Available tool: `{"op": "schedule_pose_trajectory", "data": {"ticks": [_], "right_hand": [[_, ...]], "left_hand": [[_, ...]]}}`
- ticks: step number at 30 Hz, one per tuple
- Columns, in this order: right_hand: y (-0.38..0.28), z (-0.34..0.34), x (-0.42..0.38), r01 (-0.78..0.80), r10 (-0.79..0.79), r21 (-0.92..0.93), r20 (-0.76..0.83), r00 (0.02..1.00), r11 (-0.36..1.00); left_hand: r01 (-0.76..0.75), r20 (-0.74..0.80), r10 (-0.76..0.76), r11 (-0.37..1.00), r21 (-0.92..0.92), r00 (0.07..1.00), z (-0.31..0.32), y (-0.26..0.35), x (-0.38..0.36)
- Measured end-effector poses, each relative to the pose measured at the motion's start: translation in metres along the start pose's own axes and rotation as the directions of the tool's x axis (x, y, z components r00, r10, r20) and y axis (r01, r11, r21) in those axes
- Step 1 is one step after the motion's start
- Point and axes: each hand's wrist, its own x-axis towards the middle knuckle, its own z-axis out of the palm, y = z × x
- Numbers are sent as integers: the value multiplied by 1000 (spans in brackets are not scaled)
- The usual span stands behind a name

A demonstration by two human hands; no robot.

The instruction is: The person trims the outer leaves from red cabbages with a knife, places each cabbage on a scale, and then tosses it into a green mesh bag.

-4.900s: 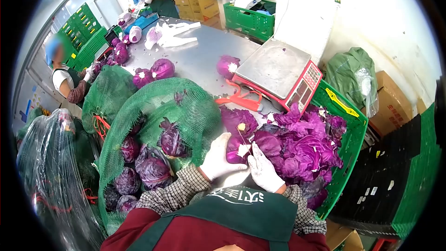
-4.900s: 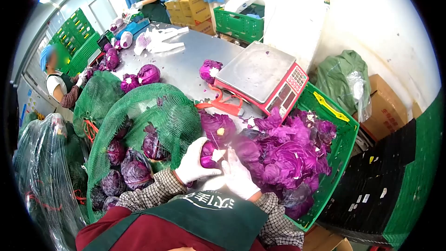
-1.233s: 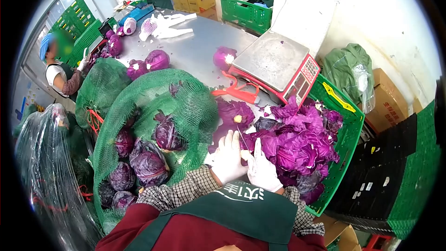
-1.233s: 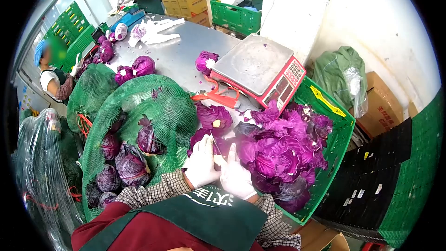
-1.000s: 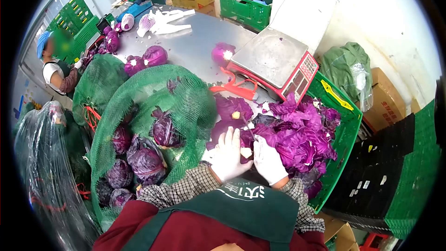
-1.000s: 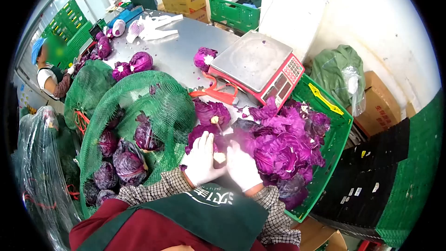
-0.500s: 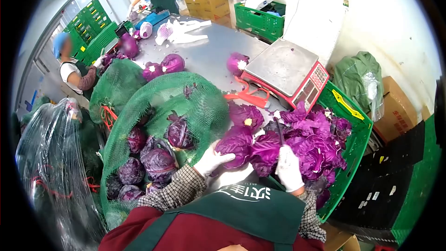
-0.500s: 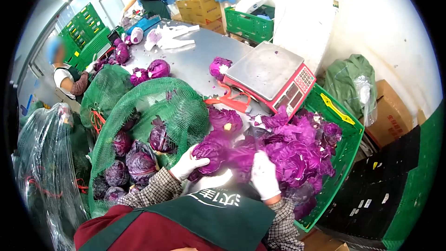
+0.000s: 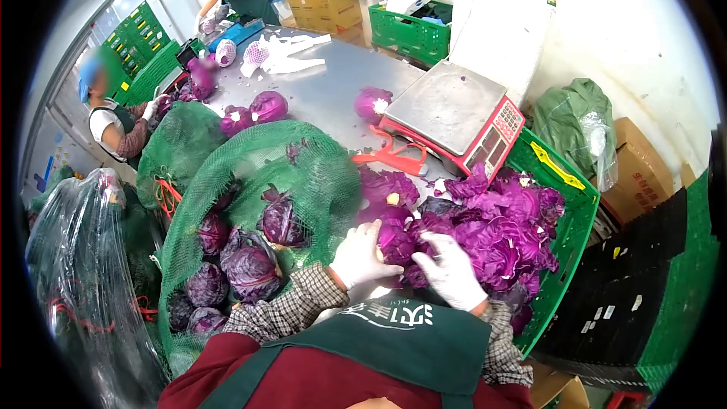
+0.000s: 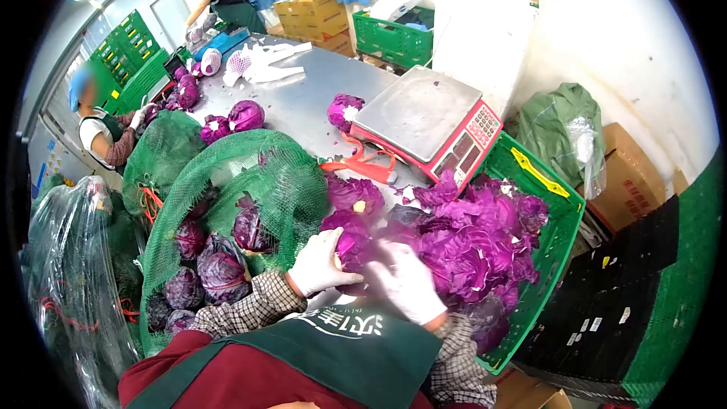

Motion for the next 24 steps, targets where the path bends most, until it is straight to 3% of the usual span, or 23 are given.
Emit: {"op": "schedule_pose_trajectory", "data": {"ticks": [3, 5, 8, 11, 14, 16, 19, 21, 22, 23, 24], "right_hand": [[1, 28, 7, 116, -116, 11, 43, 992, 993], [10, 37, 9, -39, 15, 300, 81, 997, 953], [13, 20, 17, 210, -214, 44, 128, 968, 977], [1, 16, 16, 199, -168, -153, 198, 966, 968], [6, 21, 13, 171, -164, -190, 53, 985, 967], [32, 25, 16, 154, -186, -306, -77, 979, 939], [76, 23, 13, -58, -23, -235, -327, 945, 970], [102, 28, 6, -185, 105, -214, -341, 934, 959], [96, 20, 6, -284, 241, -86, -332, 912, 955], [94, 14, 7, -282, 204, -152, -392, 897, 947], [98, 9, 5, -287, 242, -64, -382, 892, 956]], "left_hand": [[13, 41, -13, 1000, 13, 999, -5, 7, 1], [11, 50, -13, 998, 55, 999, -7, 11, 2], [-41, 15, 40, 998, 50, 999, -4, 11, 3], [-37, 23, 35, 997, 66, 999, -4, 11, 6], [5, 120, -14, 997, 75, 993, -13, 16, 6], [-1, 60, -1, 1000, 30, 998, -3, 3, 3], [-30, 36, 32, 997, -67, 999, -3, -12, -2], [-50, 43, 55, 993, -105, 998, 1, -21, 0], [-29, 29, 35, 984, -177, 999, -1, -18, -1], [-24, 26, 32, 964, -265, 999, 4, -22, 0], [-21, 22, 31, 936, -350, 999, 11, -31, 2]]}}
